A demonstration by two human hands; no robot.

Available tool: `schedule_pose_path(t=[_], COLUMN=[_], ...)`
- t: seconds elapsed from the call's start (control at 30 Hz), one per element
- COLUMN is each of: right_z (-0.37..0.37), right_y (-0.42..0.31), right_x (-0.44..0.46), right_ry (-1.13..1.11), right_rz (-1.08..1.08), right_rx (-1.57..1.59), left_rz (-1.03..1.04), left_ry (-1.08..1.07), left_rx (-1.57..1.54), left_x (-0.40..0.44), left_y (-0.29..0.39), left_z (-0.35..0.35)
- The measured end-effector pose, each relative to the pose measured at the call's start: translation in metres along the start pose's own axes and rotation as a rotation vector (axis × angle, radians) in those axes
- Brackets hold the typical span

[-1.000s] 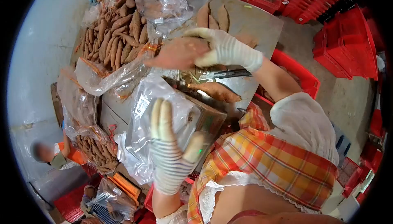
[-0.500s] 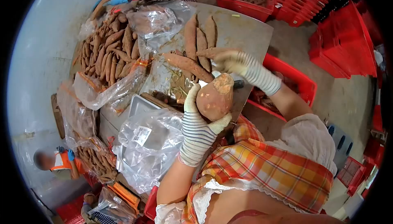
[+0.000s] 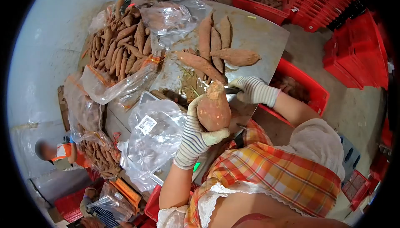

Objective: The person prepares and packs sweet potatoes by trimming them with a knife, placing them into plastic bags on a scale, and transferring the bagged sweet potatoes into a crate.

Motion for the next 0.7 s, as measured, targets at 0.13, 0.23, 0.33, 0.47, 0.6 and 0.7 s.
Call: schedule_pose_path(t=[0.13,0.23,0.33,0.47,0.6,0.7], right_z=[-0.016,-0.068,-0.087,-0.089,-0.075,-0.085], right_y=[0.016,-0.011,-0.032,-0.049,-0.052,-0.065], right_x=[-0.010,-0.027,-0.036,-0.041,-0.033,-0.035], right_ry=[0.093,0.261,0.297,0.567,0.571,0.683], right_rz=[-0.131,-0.083,-0.208,-0.269,-0.406,-0.511], right_rx=[0.695,1.020,0.920,0.539,0.613,0.144], left_rz=[-0.046,-0.051,-0.032,0.025,0.063,0.078], left_ry=[-0.048,-0.022,-0.012,0.028,0.078,0.110], left_rx=[-0.034,-0.033,0.013,0.072,0.148,0.141], left_x=[-0.004,-0.004,-0.002,-0.007,-0.012,-0.014], left_y=[0.005,0.003,-0.002,0.000,0.001,-0.001], left_z=[-0.002,-0.003,-0.008,-0.012,-0.017,-0.019])
Point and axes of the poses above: each hand's wrist, its own x-axis towards the middle knuckle, its own z-axis out of the palm, y = z × x, the point moved 3 cm from there along x, towards the middle knuckle, and after that the axes turned 12 degrees about y, right-handed, at the moved point
